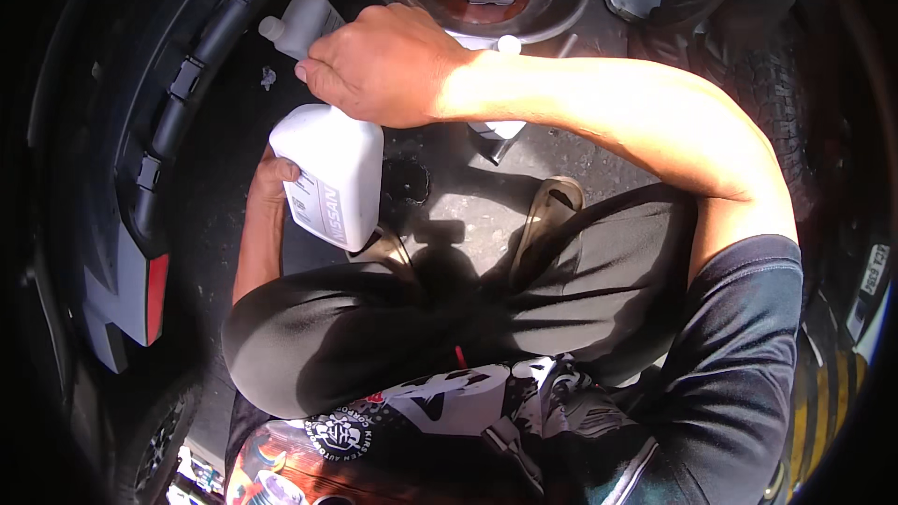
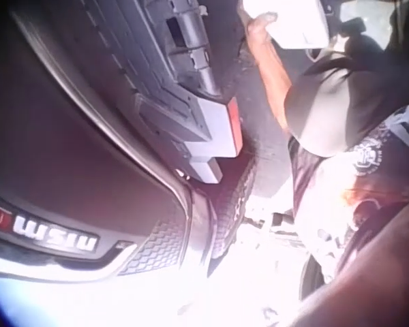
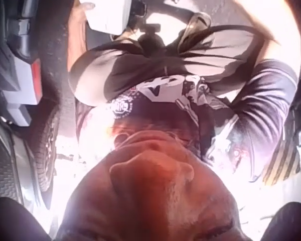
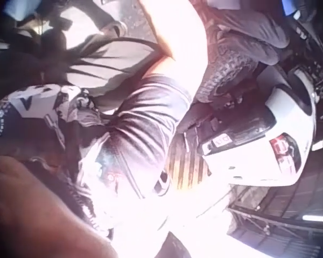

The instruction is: Pouring fresh engine oil into a container or engine while performing vehicle maintenance.

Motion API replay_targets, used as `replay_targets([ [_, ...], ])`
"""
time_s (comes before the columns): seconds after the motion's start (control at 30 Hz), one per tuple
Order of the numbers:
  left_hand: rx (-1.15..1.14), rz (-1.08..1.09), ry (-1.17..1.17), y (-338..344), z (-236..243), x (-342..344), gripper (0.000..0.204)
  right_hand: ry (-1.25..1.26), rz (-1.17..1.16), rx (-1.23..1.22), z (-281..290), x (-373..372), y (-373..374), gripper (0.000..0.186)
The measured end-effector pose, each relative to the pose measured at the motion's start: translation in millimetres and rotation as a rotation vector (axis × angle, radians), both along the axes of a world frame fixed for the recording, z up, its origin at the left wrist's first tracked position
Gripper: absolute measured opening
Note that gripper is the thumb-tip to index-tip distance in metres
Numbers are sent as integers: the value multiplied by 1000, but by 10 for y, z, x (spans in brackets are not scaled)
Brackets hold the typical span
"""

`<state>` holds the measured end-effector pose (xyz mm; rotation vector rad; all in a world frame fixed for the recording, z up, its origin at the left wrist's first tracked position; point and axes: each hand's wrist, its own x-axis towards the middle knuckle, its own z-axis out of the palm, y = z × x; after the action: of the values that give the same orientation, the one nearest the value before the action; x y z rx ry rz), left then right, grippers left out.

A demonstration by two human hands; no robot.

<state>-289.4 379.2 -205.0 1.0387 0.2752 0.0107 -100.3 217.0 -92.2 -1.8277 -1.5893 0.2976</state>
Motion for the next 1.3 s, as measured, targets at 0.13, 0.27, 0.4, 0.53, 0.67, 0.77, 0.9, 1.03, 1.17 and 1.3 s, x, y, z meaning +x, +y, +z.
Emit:
replay_targets([
  [0.13, -114, -11, -11, 0, -80, -88, 80, -146, 288, 186, 288, -307, 9, 28],
  [0.27, -173, 25, -9, -146, 80, 114, 82, -141, 433, 297, 406, -258, 15, 30],
  [0.4, -9, 92, 4, -101, 361, 94, 78, -116, 95, 7, 38, 327, 97, 41],
  [0.53, 1126, 139, 208, -372, 603, 108, 55, 13, -239, -664, -275, 444, -3, 86],
  [0.67, 1044, 194, 261, -528, 494, 102, 54, 26, -348, -801, -402, 403, 51, 90],
  [0.77, 1072, 216, 324, -623, 495, 138, 54, 26, -389, -848, -507, 426, -16, 89],
  [0.9, 1178, 238, 349, -659, 516, 166, 54, 89, -392, -850, -557, 454, -50, 86],
  [1.03, 1250, 274, 363, -687, 604, 170, 55, 132, -440, -815, -506, 427, 52, 81],
  [1.17, 1216, 298, 325, -631, 655, 134, 53, 287, -408, -606, -632, 501, 45, 71],
  [1.3, 908, 246, 201, -471, 666, 48, 49, 375, -378, -500, -572, 424, -43, 64],
])
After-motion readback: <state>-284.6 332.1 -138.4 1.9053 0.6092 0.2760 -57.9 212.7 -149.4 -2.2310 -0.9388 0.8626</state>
